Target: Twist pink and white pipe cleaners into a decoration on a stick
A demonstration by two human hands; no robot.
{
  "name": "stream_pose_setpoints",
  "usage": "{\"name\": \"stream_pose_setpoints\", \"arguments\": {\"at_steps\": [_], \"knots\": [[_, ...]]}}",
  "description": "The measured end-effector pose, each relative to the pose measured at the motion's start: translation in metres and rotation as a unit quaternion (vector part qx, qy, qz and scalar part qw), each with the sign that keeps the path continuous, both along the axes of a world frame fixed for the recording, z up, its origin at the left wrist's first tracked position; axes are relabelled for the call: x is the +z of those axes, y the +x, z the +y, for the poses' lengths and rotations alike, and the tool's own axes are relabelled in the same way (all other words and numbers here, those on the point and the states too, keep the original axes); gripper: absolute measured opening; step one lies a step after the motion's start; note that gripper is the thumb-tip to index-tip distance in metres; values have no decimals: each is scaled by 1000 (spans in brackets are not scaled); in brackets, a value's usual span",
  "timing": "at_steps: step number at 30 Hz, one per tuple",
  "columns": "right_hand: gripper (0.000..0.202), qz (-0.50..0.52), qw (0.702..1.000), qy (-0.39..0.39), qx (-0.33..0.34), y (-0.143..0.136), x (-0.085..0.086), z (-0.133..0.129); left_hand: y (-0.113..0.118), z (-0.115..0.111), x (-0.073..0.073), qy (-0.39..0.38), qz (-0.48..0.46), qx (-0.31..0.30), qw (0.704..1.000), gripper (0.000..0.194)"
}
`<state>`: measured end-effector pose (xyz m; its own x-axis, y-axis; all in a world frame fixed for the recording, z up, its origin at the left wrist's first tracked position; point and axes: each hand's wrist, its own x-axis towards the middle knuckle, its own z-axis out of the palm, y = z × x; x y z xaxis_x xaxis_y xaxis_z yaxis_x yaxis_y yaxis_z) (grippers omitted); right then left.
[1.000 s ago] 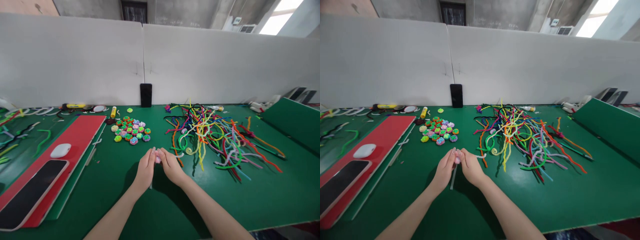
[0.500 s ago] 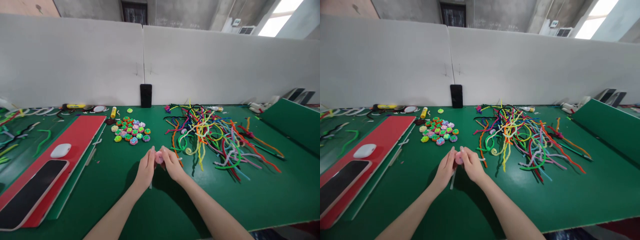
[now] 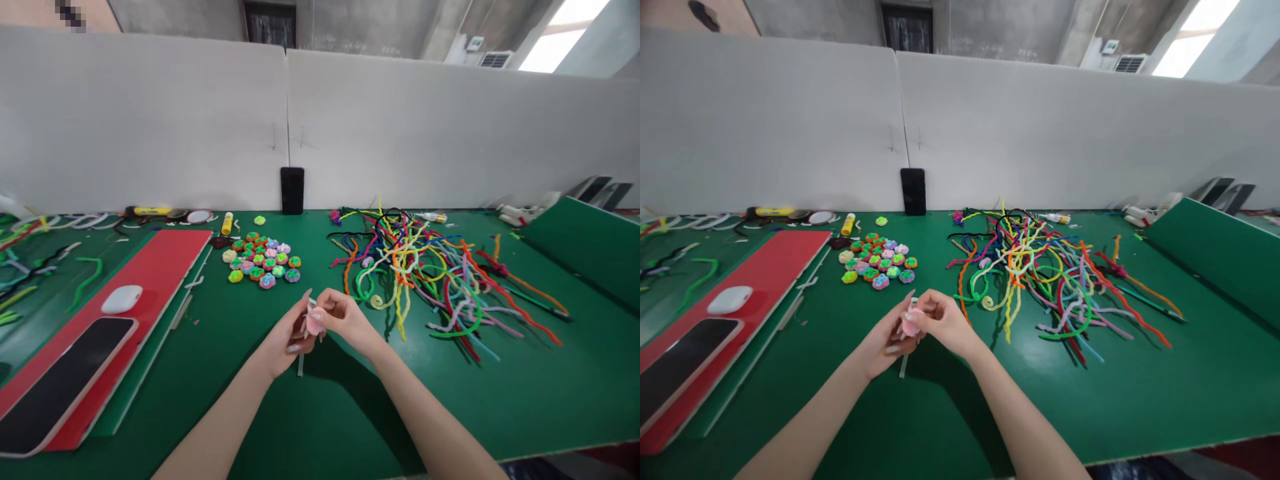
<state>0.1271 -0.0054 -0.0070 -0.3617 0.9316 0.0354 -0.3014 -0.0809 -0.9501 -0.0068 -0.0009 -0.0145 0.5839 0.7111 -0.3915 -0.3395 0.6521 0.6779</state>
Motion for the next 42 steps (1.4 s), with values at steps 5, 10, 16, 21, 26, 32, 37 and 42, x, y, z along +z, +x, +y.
{"name": "stream_pose_setpoints", "arguments": {"at_steps": [5,10,16,21,26,32,37,42], "knots": [[32,44,998,-26,29,1,0,0,-1,2,0,46,57,89,993,29],[34,43,995,-24,88,1,-3,-1,0,2,4,70,110,169,977,23],[41,53,993,-48,99,-3,-6,-5,2,1,7,75,118,226,964,26],[34,55,995,-47,75,-7,-9,-7,0,3,6,105,138,231,958,32],[29,46,994,-54,81,-10,-5,-9,0,5,4,119,166,244,948,33],[25,36,996,-46,64,-11,-2,-8,3,2,7,94,150,208,962,32],[22,28,997,-44,60,-11,0,-8,4,0,10,81,131,206,966,31],[21,4,998,-39,58,-12,2,-9,3,1,7,73,140,209,965,32]]}}
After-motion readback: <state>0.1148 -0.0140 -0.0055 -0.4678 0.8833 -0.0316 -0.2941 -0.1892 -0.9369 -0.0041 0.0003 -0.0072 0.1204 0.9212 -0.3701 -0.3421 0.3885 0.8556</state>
